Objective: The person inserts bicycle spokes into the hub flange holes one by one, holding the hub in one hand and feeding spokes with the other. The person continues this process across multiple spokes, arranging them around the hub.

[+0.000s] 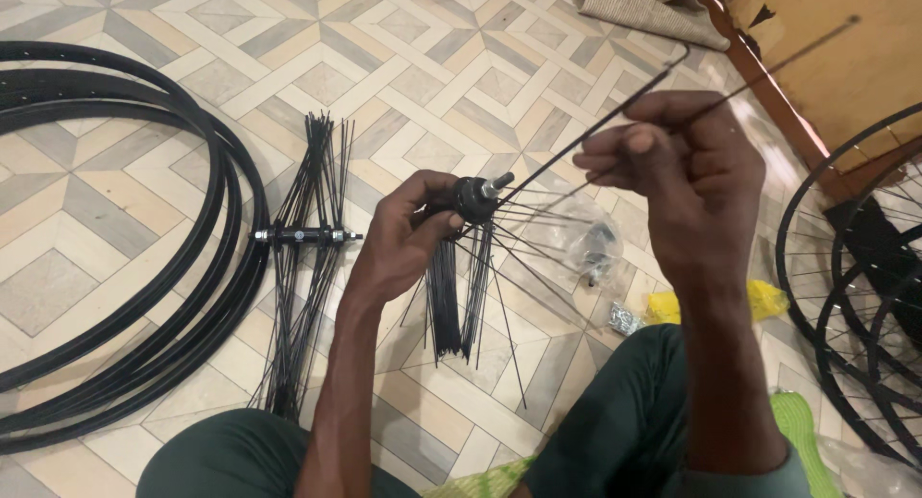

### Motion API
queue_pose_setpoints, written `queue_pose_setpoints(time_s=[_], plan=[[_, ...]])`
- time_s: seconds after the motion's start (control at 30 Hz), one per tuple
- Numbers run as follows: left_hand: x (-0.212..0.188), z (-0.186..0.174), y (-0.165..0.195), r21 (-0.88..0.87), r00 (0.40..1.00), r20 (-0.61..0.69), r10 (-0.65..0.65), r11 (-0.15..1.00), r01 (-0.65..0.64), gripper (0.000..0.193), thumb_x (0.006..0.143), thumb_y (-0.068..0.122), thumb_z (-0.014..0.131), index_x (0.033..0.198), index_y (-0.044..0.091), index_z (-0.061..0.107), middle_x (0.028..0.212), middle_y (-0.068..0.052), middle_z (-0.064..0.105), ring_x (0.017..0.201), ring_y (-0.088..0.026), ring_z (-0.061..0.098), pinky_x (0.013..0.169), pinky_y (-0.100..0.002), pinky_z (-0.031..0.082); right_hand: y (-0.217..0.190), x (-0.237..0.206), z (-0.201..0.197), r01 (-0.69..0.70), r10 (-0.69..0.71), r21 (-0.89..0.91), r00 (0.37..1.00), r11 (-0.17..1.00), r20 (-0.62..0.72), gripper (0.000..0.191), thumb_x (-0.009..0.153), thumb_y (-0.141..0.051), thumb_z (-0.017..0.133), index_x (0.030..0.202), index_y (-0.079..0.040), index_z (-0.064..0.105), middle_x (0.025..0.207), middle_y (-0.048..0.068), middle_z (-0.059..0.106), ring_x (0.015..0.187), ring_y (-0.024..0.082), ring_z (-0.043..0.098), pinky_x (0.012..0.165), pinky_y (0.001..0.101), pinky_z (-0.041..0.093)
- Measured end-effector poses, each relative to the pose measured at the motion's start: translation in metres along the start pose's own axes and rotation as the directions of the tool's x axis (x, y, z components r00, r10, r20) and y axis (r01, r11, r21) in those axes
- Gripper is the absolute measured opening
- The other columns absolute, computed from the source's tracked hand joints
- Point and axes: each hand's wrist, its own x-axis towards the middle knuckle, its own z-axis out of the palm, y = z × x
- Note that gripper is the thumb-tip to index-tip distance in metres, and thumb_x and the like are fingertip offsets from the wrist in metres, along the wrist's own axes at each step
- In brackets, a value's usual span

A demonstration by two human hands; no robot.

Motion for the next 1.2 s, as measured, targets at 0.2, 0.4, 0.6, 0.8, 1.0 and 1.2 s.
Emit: queue_pose_setpoints(time_s=[0.2,0.4,0.6,0.8,1.0,1.2], plan=[[0.001,0.001,0.000,0.005,0.999,-0.030,-0.023,1.000,0.023,0.028,0.093,-0.008,0.062,0.119,0.003,0.065,0.105,-0.005,0.070,0.097,-0.010,0.067,0.086,-0.030,0.060,0.008,-0.001,0.006,0.140,-0.137,0.050,0.988,0.989,-0.069,0.009,0.123,-0.008,0.052,0.123,0.001,0.050,0.104,0.021,0.075,0.095,0.026,0.080,0.083,0.0344,0.071],[0.002,0.003,-0.001,-0.051,0.999,-0.038,-0.039,0.998,0.037,0.028,0.092,-0.008,0.063,0.117,0.003,0.064,0.105,-0.005,0.068,0.096,-0.011,0.068,0.086,-0.029,0.063,0.011,-0.007,0.016,0.088,-0.082,0.062,0.992,0.994,-0.093,0.014,0.122,-0.011,0.054,0.123,0.002,0.048,0.104,0.021,0.075,0.095,0.027,0.079,0.083,0.0347,0.071],[0.002,0.003,-0.002,-0.056,1.000,-0.030,-0.007,0.998,0.006,0.029,0.092,-0.011,0.063,0.117,0.001,0.065,0.105,-0.007,0.067,0.096,-0.012,0.067,0.086,-0.027,0.061,0.012,-0.006,0.018,0.064,-0.057,0.078,0.995,0.995,-0.085,0.014,0.121,-0.010,0.053,0.129,0.001,0.048,0.103,0.021,0.075,0.095,0.026,0.079,0.084,0.0340,0.070],[0.003,0.008,-0.001,-0.008,0.998,-0.043,-0.042,0.999,0.042,0.028,0.091,-0.011,0.065,0.116,0.000,0.064,0.102,-0.007,0.069,0.095,-0.012,0.069,0.084,-0.026,0.063,0.012,-0.001,0.026,0.018,-0.018,-0.002,1.000,1.000,-0.017,0.018,0.110,0.000,0.062,0.125,0.005,0.054,0.104,0.018,0.073,0.097,0.023,0.079,0.084,0.0339,0.070],[0.002,0.008,-0.002,-0.029,1.000,0.001,-0.021,0.999,0.021,0.027,0.092,-0.010,0.065,0.117,0.000,0.064,0.104,-0.007,0.068,0.095,-0.012,0.068,0.085,-0.027,0.060,0.006,0.000,0.035,0.005,0.025,-0.270,0.994,0.963,0.108,0.031,0.100,0.000,0.071,0.129,0.003,0.059,0.108,0.015,0.074,0.098,0.019,0.078,0.084,0.0289,0.067],[0.003,0.008,-0.004,0.008,1.000,0.000,0.006,1.000,-0.006,0.027,0.094,-0.009,0.065,0.119,0.001,0.063,0.105,-0.008,0.070,0.097,-0.011,0.067,0.086,-0.026,0.059,0.010,0.001,0.033,0.196,-0.360,-0.573,0.914,0.795,-0.188,0.035,0.104,-0.009,0.070,0.134,-0.002,0.052,0.136,0.017,0.055,0.124,0.026,0.060,0.083,0.0340,0.059]])
